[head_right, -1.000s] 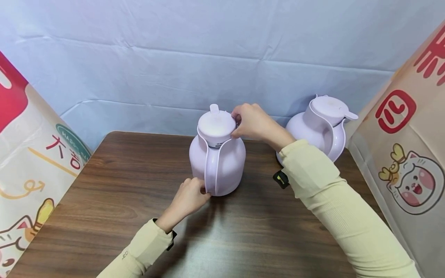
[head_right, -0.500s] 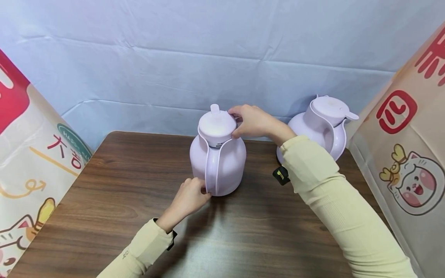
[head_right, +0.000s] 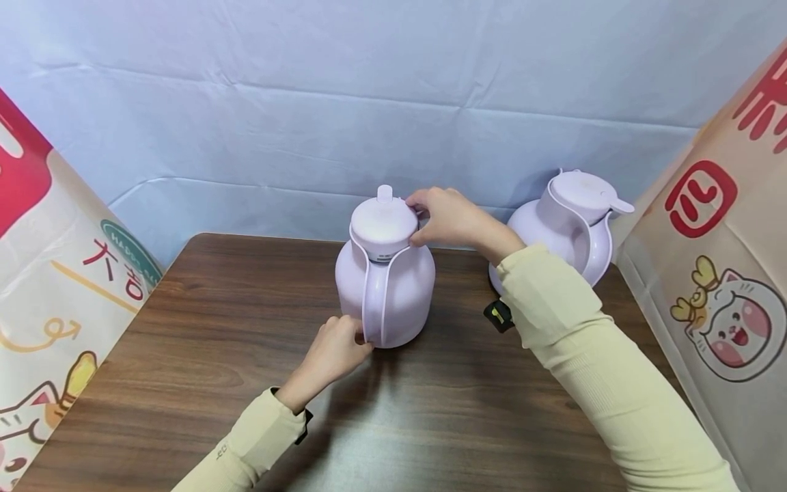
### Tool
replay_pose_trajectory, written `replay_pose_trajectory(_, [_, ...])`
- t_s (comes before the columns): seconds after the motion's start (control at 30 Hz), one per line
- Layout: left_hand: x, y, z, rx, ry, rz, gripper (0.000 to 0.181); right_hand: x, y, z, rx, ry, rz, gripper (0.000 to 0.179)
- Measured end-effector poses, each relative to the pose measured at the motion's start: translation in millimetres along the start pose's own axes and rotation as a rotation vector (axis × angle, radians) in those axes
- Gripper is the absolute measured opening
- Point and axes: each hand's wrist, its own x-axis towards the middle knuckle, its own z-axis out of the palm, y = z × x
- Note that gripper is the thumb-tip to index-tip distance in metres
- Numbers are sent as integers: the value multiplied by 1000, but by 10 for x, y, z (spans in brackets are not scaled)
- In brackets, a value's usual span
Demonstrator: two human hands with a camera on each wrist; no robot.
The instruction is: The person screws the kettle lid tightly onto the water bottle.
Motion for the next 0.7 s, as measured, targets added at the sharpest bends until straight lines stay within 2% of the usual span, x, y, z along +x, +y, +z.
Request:
replay_pose_trajectory(0.47, [-2,-1,-3,-3,3,-5,35,-64,-95,42,-62,100,15,46])
replay_pose_trajectory(0.7, [2,-4,1,-6,4,-1,33,-64,-95,53,-84,119,23,43])
